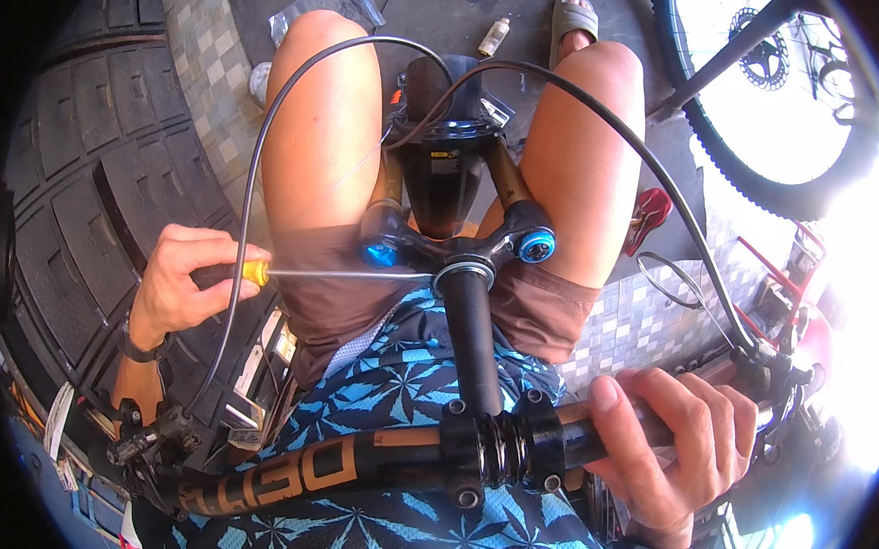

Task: The person uses a screwdriver to adjust components on a bicycle handlebar, then uses two screwdrivers to tighten bolts on the front fork. The person is sitting on the floor during the task.

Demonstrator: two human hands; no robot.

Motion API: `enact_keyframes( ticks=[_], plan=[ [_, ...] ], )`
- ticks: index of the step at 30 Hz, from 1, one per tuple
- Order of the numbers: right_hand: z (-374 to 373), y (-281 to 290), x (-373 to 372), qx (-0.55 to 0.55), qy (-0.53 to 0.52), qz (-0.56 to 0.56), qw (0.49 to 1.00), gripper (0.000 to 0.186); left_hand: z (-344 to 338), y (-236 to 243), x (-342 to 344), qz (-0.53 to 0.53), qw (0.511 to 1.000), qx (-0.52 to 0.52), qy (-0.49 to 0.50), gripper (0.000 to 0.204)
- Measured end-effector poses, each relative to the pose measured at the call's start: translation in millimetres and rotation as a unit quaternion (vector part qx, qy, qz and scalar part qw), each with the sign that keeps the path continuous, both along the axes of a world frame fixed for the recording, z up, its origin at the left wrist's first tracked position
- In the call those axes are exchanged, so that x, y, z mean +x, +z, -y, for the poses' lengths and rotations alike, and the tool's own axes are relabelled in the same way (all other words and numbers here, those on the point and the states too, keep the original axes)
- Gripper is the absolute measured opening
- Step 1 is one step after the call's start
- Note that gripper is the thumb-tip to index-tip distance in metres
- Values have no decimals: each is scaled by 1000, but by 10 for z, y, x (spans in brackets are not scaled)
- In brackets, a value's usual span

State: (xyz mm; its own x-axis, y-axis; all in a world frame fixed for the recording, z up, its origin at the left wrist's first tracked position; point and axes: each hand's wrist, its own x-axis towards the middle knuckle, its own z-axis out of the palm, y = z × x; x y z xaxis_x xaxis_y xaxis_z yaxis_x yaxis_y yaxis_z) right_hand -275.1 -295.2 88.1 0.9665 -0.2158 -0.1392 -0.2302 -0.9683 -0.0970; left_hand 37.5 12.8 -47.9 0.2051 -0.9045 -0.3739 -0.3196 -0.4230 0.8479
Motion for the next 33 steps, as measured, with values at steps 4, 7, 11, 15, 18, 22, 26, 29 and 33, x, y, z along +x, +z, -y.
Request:
enact_keyframes(
  ticks=[4, 7, 11, 15, 18, 22, 26, 29, 33],
  plan=[
    [0, -4, 14, 3, 13, -3, 1000, 39, -44, 145, -124, -10, 999, 26, 18, 29],
    [0, 7, 32, 19, 17, -2, 1000, 39, -51, 299, -241, -6, 999, 31, 34, 31],
    [9, 28, 17, 23, 25, -11, 999, 39, -162, 412, -407, -7, 998, 37, 54, 33],
    [40, 11, -2, 22, 36, -5, 999, 40, -300, 399, -533, -43, 995, 35, 83, 34],
    [45, -45, 85, 18, 34, 18, 999, 44, -206, 426, -592, -33, 994, -12, 108, 36],
    [7, -103, 257, -39, 105, 116, 987, 43, 52, 415, -673, -87, 995, -48, 29, 31],
    [40, -93, 422, -63, 113, 162, 978, 47, -273, 259, -410, -29, 979, -61, 195, 31],
    [157, -112, 568, -52, 137, 240, 960, 51, -770, 290, -479, -41, 963, 40, 265, 28],
    [413, -186, 928, -18, 113, 224, 968, 47, -1039, 191, -886, -224, 904, -6, 363, 32]
  ],
)
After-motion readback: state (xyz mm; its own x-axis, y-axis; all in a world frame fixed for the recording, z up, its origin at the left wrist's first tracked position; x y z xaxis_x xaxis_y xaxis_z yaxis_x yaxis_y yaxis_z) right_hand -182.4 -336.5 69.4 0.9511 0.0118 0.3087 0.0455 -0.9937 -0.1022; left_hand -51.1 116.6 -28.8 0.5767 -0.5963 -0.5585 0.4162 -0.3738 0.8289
